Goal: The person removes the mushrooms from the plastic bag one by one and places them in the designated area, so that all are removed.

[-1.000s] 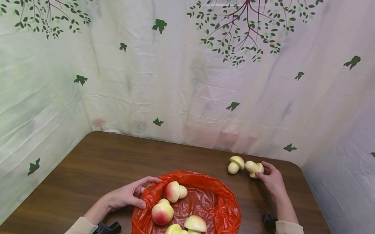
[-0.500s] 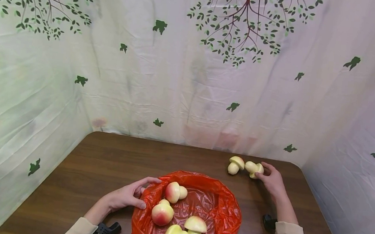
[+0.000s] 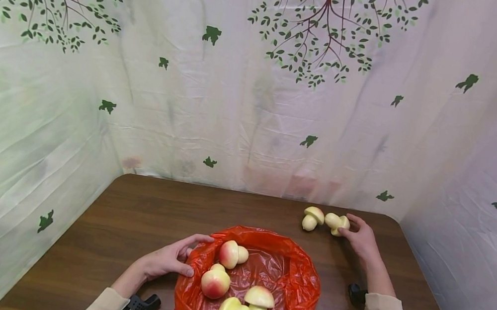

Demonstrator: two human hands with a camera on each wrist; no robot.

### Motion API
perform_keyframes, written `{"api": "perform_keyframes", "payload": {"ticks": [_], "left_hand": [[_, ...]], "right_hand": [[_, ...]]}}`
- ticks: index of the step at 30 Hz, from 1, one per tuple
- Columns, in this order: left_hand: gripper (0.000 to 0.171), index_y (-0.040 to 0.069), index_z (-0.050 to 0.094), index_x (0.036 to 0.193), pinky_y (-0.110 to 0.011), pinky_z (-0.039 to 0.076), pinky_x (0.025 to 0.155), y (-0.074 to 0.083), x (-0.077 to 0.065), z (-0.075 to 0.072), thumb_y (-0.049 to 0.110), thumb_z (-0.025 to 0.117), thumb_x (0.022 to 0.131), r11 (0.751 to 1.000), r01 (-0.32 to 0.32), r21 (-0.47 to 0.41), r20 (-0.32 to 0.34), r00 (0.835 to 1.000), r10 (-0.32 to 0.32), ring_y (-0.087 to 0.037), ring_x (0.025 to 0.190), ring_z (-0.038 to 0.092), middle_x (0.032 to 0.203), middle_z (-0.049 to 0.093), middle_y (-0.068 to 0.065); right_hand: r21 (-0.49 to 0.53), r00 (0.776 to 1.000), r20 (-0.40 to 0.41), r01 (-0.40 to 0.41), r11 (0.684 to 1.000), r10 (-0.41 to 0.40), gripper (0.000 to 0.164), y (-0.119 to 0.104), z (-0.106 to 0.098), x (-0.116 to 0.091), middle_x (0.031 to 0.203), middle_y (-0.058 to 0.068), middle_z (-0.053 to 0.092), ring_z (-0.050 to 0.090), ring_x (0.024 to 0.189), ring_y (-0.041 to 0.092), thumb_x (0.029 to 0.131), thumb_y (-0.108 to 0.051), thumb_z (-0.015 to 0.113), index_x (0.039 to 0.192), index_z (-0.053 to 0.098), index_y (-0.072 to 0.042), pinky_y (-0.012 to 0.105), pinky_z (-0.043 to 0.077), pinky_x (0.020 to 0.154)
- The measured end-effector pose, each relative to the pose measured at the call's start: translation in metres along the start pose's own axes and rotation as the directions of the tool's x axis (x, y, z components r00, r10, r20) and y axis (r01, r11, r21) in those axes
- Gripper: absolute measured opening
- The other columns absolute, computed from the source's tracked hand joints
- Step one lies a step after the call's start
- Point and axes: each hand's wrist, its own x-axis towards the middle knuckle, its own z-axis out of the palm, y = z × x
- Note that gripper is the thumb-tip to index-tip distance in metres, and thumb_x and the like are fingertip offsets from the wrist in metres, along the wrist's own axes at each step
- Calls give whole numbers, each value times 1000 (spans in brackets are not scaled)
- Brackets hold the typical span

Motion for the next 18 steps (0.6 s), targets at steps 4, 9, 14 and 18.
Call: {"api": "perform_keyframes", "payload": {"ticks": [4,9,14,18], "left_hand": [[77,13,30,164,-38,66,89,0,0,0,10,72,99,1000,0,0,0,1000,0,-18,102,79,115,78,-7],[77,13,30,164,-38,66,89,1,1,-1,10,72,99,1000,-5,2,4,1000,5,-18,102,79,115,78,-7],[77,13,30,164,-38,66,90,1,1,-1,10,72,99,1000,-6,7,3,1000,6,-18,102,79,116,77,-7],[77,14,30,164,-38,66,90,1,1,-2,10,72,99,1000,-3,5,3,1000,3,-18,103,79,116,77,-7]], "right_hand": [[1,1000,-5,9,1000,-9,76,-1,-1,0,163,38,35,40,150,51,107,-23,65,164,26,7,33,49,108],[28,1000,-11,30,999,-30,76,-2,-5,-3,164,37,34,38,151,51,107,-24,66,163,27,9,3,39,83],[16,999,-22,44,999,-43,77,-7,-9,-7,166,35,33,37,152,50,107,-29,65,164,26,7,17,46,96],[12,998,-31,60,998,-60,76,-15,-10,-12,166,34,33,35,153,50,107,-29,64,164,27,5,51,45,114]]}}
